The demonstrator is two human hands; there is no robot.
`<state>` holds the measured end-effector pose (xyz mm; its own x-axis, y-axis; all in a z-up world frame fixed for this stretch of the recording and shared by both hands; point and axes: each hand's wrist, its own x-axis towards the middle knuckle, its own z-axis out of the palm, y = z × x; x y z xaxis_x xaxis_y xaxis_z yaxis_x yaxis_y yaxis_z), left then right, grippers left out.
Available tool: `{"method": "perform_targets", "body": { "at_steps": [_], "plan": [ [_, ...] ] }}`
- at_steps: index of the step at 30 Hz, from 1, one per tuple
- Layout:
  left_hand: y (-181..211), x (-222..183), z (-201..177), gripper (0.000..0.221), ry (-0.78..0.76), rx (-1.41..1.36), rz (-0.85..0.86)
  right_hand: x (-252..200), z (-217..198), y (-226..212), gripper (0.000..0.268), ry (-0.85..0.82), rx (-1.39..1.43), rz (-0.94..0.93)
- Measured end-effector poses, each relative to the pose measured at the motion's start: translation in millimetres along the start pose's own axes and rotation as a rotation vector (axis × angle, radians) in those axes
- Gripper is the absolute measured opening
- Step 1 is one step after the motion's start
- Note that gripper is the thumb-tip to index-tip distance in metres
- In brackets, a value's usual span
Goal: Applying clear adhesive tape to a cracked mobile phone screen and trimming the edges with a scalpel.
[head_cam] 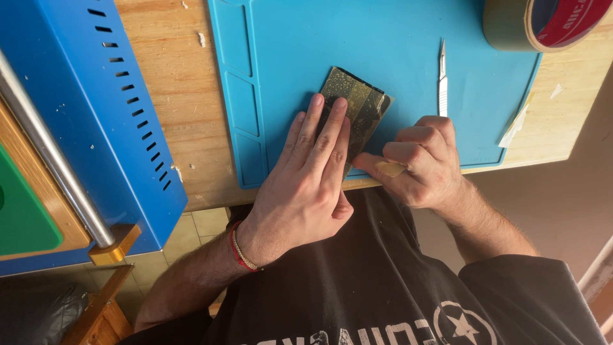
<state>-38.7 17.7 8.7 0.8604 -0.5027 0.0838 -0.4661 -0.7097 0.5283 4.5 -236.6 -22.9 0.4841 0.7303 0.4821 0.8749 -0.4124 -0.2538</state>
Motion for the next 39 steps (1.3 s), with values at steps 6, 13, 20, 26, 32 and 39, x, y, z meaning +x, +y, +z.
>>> {"method": "perform_targets", "body": {
  "at_steps": [6,13,20,26,32,39],
  "plan": [
    [-0.2,0.5,-0.6,0.085,0.000,-0.018,0.004,11.0,0.6,-7.7,0.036,-0.104,-0.121,0.205],
    [-1.1,-1.4,2.1,0.085,0.000,-0.027,0.009,-7.4,-2.3,-2.3,0.036,0.000,0.115,0.176],
    [-0.7,-0.8,1.7,0.089,-0.008,-0.005,0.005,-3.1,10.4,-13.7,0.040,-0.021,0.010,0.219],
    [-0.8,0.6,1.5,0.088,-0.020,0.032,0.005,19.5,-2.3,-18.4,0.010,-0.131,0.176,0.492],
    [-1.6,-0.1,3.6,0.084,-0.004,0.016,0.005,18.8,-13.3,-13.6,0.007,-0.098,0.144,0.486],
    [-3.3,-1.7,0.1,0.088,-0.012,-0.069,0.008,7.6,-9.1,-4.1,0.026,-0.025,0.034,0.129]
  ]
}}
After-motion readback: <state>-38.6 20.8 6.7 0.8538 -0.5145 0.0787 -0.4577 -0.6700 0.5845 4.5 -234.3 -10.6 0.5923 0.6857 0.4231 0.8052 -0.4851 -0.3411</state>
